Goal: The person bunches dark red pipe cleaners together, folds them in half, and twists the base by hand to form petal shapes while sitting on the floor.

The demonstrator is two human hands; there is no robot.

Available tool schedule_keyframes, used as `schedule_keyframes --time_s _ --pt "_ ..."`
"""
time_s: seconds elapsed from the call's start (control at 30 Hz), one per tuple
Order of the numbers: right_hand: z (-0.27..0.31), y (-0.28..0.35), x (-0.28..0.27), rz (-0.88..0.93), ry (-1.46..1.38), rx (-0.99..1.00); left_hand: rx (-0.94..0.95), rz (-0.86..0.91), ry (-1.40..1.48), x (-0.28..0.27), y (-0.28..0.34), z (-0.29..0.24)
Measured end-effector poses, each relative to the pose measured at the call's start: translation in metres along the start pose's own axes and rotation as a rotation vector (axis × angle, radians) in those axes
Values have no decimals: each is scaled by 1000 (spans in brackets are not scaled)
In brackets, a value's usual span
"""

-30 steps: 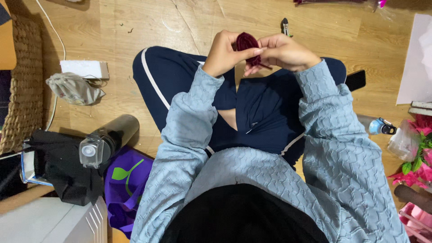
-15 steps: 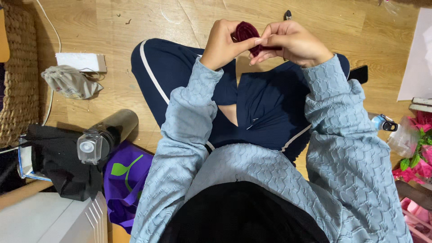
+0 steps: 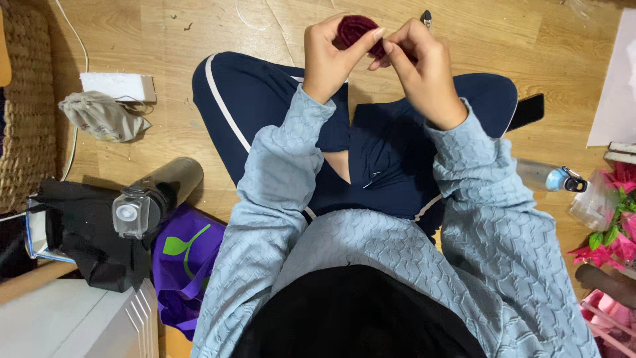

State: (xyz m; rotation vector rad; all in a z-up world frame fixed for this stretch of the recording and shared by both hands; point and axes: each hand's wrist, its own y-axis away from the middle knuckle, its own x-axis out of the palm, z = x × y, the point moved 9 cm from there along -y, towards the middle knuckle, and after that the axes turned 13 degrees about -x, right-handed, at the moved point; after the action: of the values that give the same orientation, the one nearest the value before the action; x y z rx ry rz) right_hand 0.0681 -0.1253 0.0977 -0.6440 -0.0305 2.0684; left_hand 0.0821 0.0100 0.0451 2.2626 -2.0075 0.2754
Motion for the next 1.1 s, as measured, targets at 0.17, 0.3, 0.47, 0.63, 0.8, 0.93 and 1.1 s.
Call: schedule_keyframes --time_s 0.17,0.3,0.47,0.63,0.8,0.93,1.1 --pt "18 1 0 -68 109 -81 69 -57 9 1 7 -11" --pt "33 -1 0 -48 182 -158 40 -94 48 4 10 -7" --pt "24 11 1 40 435 -258 -23 -114 101 6 11 6" --pt "40 13 3 14 588 -422 -106 -131 191 9 13 21" --pt "67 18 15 72 896 -793 -344 -87 533 17 17 32" --pt "69 24 9 211 997 -862 -555 -22 647 20 16 49" --pt "74 23 -17 309 553 -680 -158 660 2 30 -2 -17"
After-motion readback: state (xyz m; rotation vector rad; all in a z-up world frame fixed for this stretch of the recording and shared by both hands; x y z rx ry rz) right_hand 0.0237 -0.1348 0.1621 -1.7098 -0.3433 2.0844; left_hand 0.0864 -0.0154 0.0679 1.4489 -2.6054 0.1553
